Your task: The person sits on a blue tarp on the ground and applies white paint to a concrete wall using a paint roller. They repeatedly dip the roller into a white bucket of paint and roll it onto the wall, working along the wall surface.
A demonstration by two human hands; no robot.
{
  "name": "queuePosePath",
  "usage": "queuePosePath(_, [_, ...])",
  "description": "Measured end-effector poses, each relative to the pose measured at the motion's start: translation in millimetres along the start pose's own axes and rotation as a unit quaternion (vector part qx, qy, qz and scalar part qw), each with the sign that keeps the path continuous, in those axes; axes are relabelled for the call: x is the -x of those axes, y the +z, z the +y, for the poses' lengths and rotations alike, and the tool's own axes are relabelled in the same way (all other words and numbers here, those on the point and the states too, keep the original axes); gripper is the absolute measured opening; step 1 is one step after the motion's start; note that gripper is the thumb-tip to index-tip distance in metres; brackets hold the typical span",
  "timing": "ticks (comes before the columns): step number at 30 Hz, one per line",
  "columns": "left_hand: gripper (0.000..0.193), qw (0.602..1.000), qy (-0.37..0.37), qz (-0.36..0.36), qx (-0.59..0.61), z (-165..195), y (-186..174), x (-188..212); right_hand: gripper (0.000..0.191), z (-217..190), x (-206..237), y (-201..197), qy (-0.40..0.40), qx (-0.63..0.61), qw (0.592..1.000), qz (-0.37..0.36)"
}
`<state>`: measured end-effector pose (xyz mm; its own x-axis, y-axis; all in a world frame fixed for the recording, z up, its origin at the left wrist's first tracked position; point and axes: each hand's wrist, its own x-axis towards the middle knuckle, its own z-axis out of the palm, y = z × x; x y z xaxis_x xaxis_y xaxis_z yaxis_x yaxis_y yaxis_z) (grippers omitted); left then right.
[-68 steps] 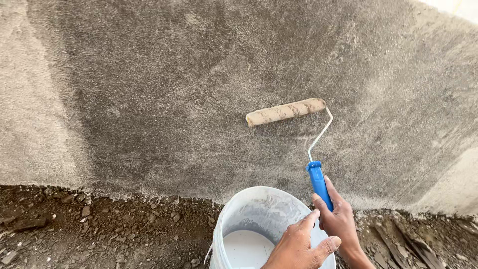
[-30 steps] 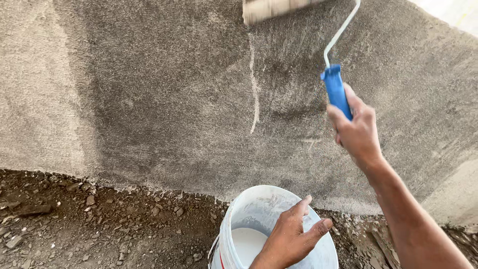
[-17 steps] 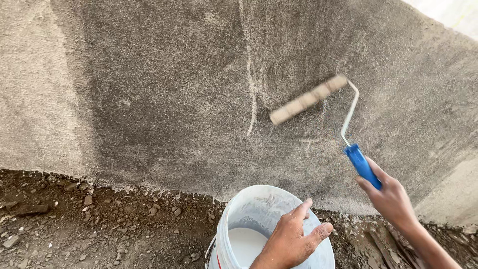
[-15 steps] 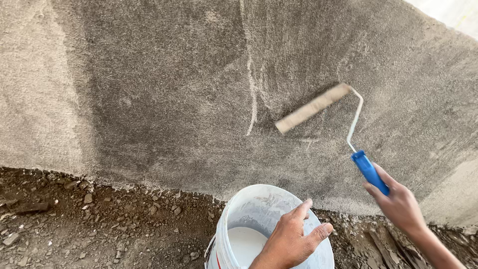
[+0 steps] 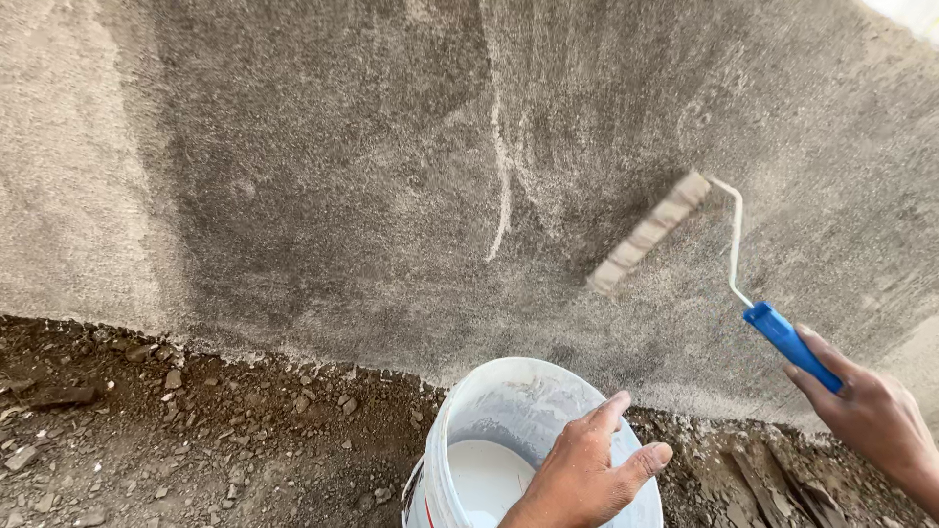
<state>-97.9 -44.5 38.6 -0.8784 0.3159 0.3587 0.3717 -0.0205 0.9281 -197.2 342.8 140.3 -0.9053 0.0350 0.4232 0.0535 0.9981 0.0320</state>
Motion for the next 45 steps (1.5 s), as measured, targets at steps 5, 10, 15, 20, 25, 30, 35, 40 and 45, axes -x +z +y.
queuePosePath(5, [0.089, 1.0, -0.021, -0.002, 0.005, -2, -2, 0, 0.066, -62, -8, -27, -0.032, 0.016, 0.999, -0.01])
queuePosePath(10, [0.09, 1.0, -0.022, 0.011, 0.013, 2, -4, 2, 0.065, -90, -7, -51, -0.065, 0.044, 0.997, -0.006])
queuePosePath(15, [0.09, 1.0, -0.011, 0.006, 0.005, 10, -1, 5, 0.065, -97, -7, -53, -0.116, 0.049, 0.992, 0.03])
queuePosePath(20, [0.089, 1.0, -0.018, 0.007, 0.002, 11, -1, 4, 0.061, -139, -14, -53, -0.211, -0.001, 0.976, 0.06])
queuePosePath(25, [0.09, 0.999, -0.004, 0.025, 0.026, 4, -11, 7, 0.06, -235, -16, -56, -0.245, -0.026, 0.965, 0.087])
queuePosePath(30, [0.088, 0.997, 0.042, 0.062, 0.021, -2, -23, 10, 0.059, -336, -26, -57, -0.312, -0.041, 0.945, 0.085])
queuePosePath(35, [0.09, 0.997, 0.021, 0.061, 0.033, -8, -39, 13, 0.063, -388, -39, -48, -0.382, -0.036, 0.918, 0.105])
queuePosePath(40, [0.087, 0.994, 0.052, 0.087, 0.032, -13, -45, 12, 0.06, -355, -48, -47, -0.353, -0.034, 0.933, 0.066])
queuePosePath(45, [0.087, 0.995, 0.056, 0.072, 0.036, -11, -32, 11, 0.062, -249, -48, -53, -0.25, 0.055, 0.966, 0.033])
